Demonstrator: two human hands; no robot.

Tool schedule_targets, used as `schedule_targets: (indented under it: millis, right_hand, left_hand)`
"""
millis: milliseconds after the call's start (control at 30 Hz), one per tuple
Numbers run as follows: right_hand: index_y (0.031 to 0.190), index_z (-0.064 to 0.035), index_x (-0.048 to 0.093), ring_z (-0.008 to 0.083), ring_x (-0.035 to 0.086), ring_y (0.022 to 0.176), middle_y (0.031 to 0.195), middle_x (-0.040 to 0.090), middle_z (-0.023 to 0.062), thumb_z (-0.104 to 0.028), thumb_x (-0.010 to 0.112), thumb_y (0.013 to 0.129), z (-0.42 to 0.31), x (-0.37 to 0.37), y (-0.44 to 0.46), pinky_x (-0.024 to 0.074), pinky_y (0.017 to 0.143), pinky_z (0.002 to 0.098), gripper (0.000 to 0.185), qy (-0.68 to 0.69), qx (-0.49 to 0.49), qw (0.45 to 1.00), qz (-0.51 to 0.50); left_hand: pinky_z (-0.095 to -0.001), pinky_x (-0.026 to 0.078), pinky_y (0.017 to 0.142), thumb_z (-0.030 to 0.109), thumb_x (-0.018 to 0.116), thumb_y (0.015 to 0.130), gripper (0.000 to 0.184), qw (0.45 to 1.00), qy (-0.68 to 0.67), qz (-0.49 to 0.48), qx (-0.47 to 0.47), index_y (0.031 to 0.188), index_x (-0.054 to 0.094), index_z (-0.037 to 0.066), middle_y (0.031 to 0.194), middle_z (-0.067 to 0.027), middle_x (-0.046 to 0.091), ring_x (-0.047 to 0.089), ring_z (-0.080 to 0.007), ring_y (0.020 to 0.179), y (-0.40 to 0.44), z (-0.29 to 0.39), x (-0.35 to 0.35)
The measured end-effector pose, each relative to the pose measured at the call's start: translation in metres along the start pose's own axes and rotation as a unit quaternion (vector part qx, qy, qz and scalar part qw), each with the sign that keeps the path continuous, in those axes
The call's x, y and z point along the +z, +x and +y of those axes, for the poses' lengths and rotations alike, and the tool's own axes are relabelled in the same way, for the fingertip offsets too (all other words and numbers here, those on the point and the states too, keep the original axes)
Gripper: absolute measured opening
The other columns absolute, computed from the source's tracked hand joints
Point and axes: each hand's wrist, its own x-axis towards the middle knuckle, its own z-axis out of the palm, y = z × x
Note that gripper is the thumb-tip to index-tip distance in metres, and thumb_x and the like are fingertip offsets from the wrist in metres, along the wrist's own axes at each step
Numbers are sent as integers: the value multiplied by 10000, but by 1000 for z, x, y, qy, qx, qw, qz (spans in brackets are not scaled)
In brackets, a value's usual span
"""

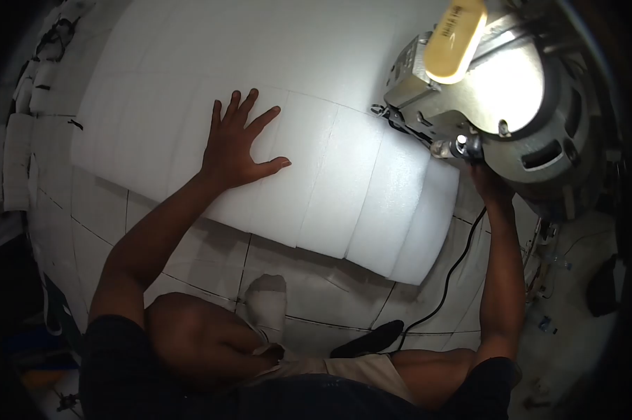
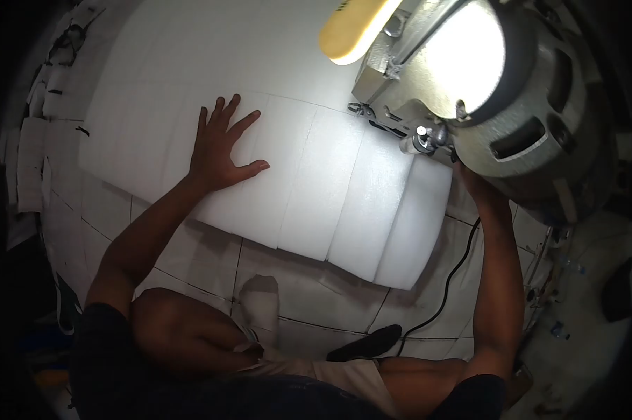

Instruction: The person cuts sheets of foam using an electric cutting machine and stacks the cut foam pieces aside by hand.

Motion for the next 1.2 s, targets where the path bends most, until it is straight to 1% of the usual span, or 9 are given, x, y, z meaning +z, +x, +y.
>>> schedule_targets:
  millis: [100, 233, 400, 533, 733, 833, 900, 1133, 1200]
  right_hand:
    - [1297, -102, 534, 371, 540, 1183, 1271, 575, 162, -386, 607, 888, 1, 0, -3, 400, 1031, 493, 503, 23, -23, 999, 36]
    - [1259, -54, 556, 375, 550, 1167, 1242, 586, 192, -388, 614, 882, -11, -26, 11, 392, 1038, 489, 508, 90, 92, 983, -132]
    - [1302, -65, 526, 345, 531, 1204, 1269, 574, 180, -423, 587, 903, -14, -15, 7, 385, 1049, 465, 540, -5, 13, 1000, 8]
    - [1331, -68, 501, 336, 522, 1220, 1283, 568, 171, -443, 578, 909, -38, -28, 28, 375, 1061, 464, 570, 58, 25, 998, -11]
    - [1271, -58, 543, 326, 547, 1187, 1262, 586, 158, -458, 595, 902, -28, -12, 23, 402, 1035, 451, 547, -106, -47, 993, 14]
    - [1272, -42, 541, 323, 572, 1134, 1227, 580, 181, -293, 509, 958, -32, -17, 29, 464, 960, 414, 403, -61, -76, 994, 56]
    - [1218, -58, 580, 312, 595, 1106, 1180, 631, 155, -456, 618, 892, -34, -20, 33, 443, 980, 446, 517, -80, -60, 994, 44]
    - [1223, -58, 581, 308, 586, 1129, 1198, 627, 143, -466, 604, 900, -47, -20, 49, 440, 988, 429, 520, -121, -72, 989, 34]
    - [1253, -57, 561, 298, 577, 1153, 1237, 612, 136, -476, 591, 906, -50, -21, 52, 428, 1008, 437, 545, -397, -132, 908, 7]
  left_hand:
    - [-625, 94, 1143, 654, 689, 712, 838, 1000, -11, 3, -2, 1400, 469, 229, 1520, -180, 275, 189, -425, 1425, 0, -2, 1]
    - [-641, 95, 1135, 656, 690, 712, 835, 1000, -10, 12, 6, 1396, 472, 229, 1519, -181, 276, 195, -428, 1423, 1, 2, 3]
    - [-642, 90, 1135, 666, 689, 710, 842, 1000, -13, 16, 7, 1398, 471, 231, 1518, -185, 273, 191, -428, 1423, 0, 12, 2]
    - [-614, 77, 1149, 606, 738, 688, 859, 999, -37, 4, 1, 1406, 461, 224, 1530, -177, 258, 161, -420, 1435, -1, 0, 7]
    - [-649, 70, 1132, 655, 699, 697, 861, 999, -45, 8, 10, 1404, 466, 223, 1517, -193, 272, 173, -425, 1429, 0, 0, 15]
    - [-662, 70, 1126, 686, 677, 702, 860, 999, -39, 16, 15, 1396, 477, 219, 1508, -198, 288, 190, -426, 1424, 2, -1, 13]
    - [-662, 73, 1126, 683, 680, 701, 859, 999, -37, 14, 14, 1395, 479, 219, 1505, -197, 295, 194, -426, 1423, 0, 1, 15]
    - [-660, 82, 1126, 681, 686, 696, 844, 999, -41, 23, 9, 1376, 500, 216, 1502, -180, 310, 209, -432, 1415, 0, -1, 18]
    - [-660, 83, 1126, 684, 685, 695, 843, 998, -44, 32, 12, 1373, 504, 215, 1503, -178, 309, 213, -433, 1414, -1, 0, 20]
